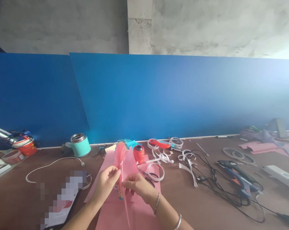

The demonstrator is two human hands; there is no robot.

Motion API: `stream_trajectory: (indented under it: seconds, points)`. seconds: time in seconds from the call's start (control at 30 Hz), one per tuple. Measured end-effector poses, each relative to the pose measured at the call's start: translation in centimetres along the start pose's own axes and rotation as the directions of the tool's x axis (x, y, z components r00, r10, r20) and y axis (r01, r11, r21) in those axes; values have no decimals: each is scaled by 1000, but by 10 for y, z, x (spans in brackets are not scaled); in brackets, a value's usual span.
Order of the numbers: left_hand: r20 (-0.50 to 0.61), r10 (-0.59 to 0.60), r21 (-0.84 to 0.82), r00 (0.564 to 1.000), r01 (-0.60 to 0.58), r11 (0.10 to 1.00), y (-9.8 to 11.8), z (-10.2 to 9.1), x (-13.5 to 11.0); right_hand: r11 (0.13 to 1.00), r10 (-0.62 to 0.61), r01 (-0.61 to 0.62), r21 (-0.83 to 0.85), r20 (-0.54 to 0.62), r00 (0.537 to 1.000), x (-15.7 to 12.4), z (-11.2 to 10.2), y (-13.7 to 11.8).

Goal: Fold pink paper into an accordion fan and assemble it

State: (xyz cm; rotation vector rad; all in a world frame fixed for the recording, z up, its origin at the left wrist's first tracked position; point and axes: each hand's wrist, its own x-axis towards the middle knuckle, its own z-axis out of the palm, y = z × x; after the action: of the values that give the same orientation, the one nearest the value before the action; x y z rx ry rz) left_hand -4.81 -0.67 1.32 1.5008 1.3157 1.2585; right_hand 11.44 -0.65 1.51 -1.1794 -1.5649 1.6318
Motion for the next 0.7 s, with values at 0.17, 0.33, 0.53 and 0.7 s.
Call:
stream_trajectory:
  seconds: [0.17, 0.33, 0.53, 0.7]
  points:
    - [29, -16, -64, 999, 18, 998, -1, 2, 0, 999, -9, 9, 42, 11, 1000, 1, 0, 2]
    - [22, -41, -108, 999, 44, 993, 5, 2, -3, 999, -14, 14, 43, -6, 1000, 1, 0, 2]
    - [18, -80, -166, 997, 82, 983, 10, 5, -5, 999, -20, 20, 48, -3, 1000, 0, 1, 1]
    - [-10, -94, -148, 996, 91, 985, 8, 8, -4, 1000, -11, 11, 15, -23, 1000, -3, 2, -4]
